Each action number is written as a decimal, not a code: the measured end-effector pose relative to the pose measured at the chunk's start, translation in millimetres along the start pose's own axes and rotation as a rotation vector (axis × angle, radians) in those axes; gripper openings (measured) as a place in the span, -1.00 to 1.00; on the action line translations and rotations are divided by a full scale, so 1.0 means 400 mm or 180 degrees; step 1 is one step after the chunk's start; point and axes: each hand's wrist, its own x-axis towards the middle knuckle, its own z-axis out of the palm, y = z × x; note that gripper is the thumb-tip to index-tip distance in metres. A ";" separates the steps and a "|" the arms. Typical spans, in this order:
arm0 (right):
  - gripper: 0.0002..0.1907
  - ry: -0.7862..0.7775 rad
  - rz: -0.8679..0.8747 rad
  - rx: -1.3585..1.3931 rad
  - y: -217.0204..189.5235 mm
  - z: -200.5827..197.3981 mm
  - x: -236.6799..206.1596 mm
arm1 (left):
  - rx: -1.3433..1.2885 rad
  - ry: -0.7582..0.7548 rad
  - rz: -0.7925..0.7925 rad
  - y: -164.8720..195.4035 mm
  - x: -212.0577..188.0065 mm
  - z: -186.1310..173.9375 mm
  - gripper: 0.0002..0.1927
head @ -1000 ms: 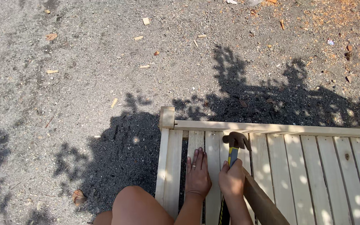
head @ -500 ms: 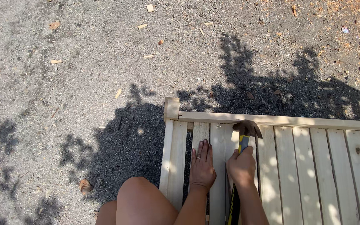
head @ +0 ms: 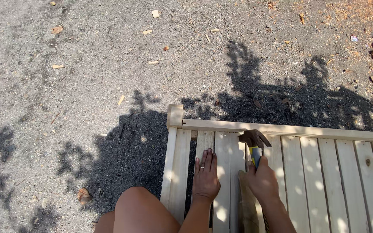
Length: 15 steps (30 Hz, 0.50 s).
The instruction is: The person hammers nails into a wooden slatted frame outdoors, using a claw hammer and holding a concrete block against the work. They move around the structure, repositioning to drive nails at different slats and checking the surface with their hand.
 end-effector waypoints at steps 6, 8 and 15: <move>-0.63 0.0297 -0.0392 0.0411 0.090 -0.067 -0.042 | -0.0094 0.0047 -0.0050 -0.005 -0.009 0.021 -0.28; -0.63 0.0298 -0.0716 0.0256 0.083 -0.048 -0.024 | -0.0034 0.0096 -0.0050 -0.008 -0.009 0.022 -0.29; -0.62 -0.0426 -0.0448 -0.0247 0.038 -0.038 0.049 | 0.0046 0.0170 -0.0059 -0.011 0.010 0.015 -0.30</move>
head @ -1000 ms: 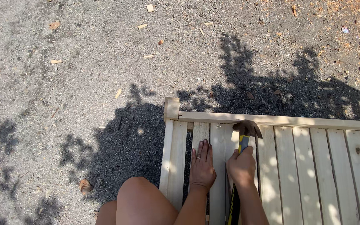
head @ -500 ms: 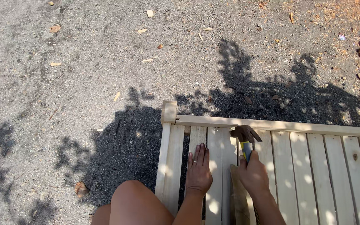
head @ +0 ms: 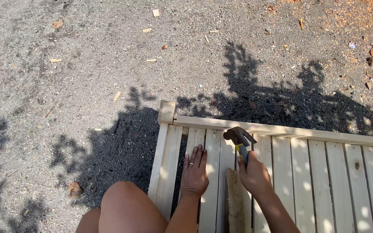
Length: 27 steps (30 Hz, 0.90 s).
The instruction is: The person hammers nails into a wooden slatted frame outdoors, using a claw hammer and holding a concrete block against the work. They move around the structure, repositioning to drive nails at different slats and checking the surface with their hand.
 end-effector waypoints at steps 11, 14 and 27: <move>-0.63 0.0193 -0.0255 0.0154 0.057 -0.003 0.025 | 0.0018 -0.0051 -0.0032 0.002 -0.012 -0.002 -0.32; -0.64 0.0026 -0.0232 -0.0103 0.078 -0.027 0.007 | 0.0025 0.0006 0.0009 0.009 -0.011 -0.005 -0.31; -0.62 0.0055 -0.0039 -0.0090 0.017 -0.005 0.034 | -0.0013 0.0170 -0.0026 -0.002 0.000 0.002 -0.34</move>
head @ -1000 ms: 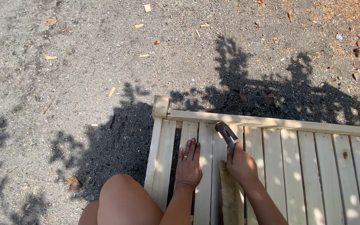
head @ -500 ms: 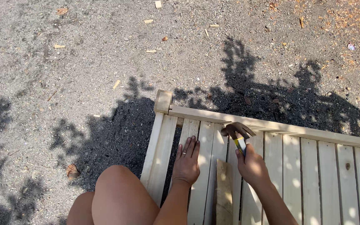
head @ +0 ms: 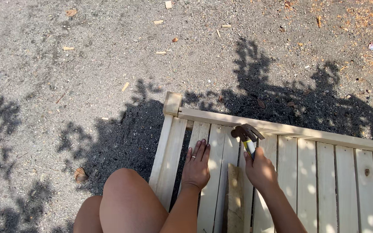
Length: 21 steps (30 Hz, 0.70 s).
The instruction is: The person hammers nails into a wooden slatted frame outdoors, using a claw hammer and holding a concrete block against the work. They move around the structure, repositioning to drive nails at different slats and checking the surface with their hand.
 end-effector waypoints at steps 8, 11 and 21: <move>-0.64 0.0675 -0.0428 0.0626 0.038 -0.014 -0.077 | -0.0019 -0.0028 0.0005 0.000 -0.011 0.007 -0.34; -0.63 0.0278 -0.0050 -0.0072 0.010 0.050 -0.015 | -0.0015 -0.0109 -0.0017 0.006 -0.012 -0.006 -0.35; -0.68 0.0197 0.0195 0.0368 0.058 -0.015 -0.082 | -0.0046 -0.0218 -0.0048 0.024 -0.004 -0.034 -0.34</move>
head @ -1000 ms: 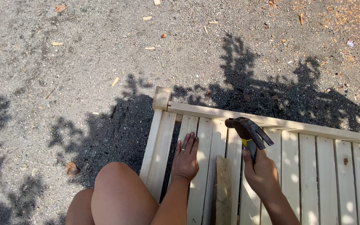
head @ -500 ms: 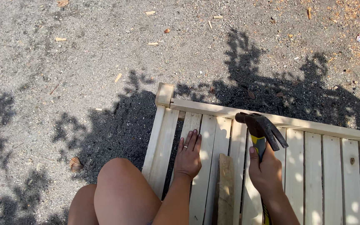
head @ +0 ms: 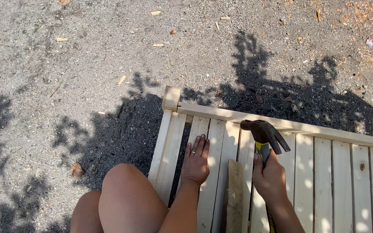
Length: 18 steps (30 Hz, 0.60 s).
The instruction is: The person hammers nails into a wooden slatted frame outdoors, using a claw hammer and holding a concrete block against the work. They move around the structure, repositioning to drive nails at different slats and checking the surface with their hand.
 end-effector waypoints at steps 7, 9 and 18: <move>-0.61 0.0137 0.0008 -0.0447 0.018 0.146 0.102 | -0.0137 0.0133 0.0047 0.004 0.016 -0.030 -0.35; -0.61 0.0183 -0.0053 -0.0318 0.034 0.151 0.090 | -0.0326 0.0000 -0.0021 0.002 0.020 -0.053 -0.37; -0.56 0.0298 0.0791 -0.0218 0.156 0.076 -0.063 | -0.0230 -0.0529 -0.0586 0.095 -0.047 -0.168 -0.62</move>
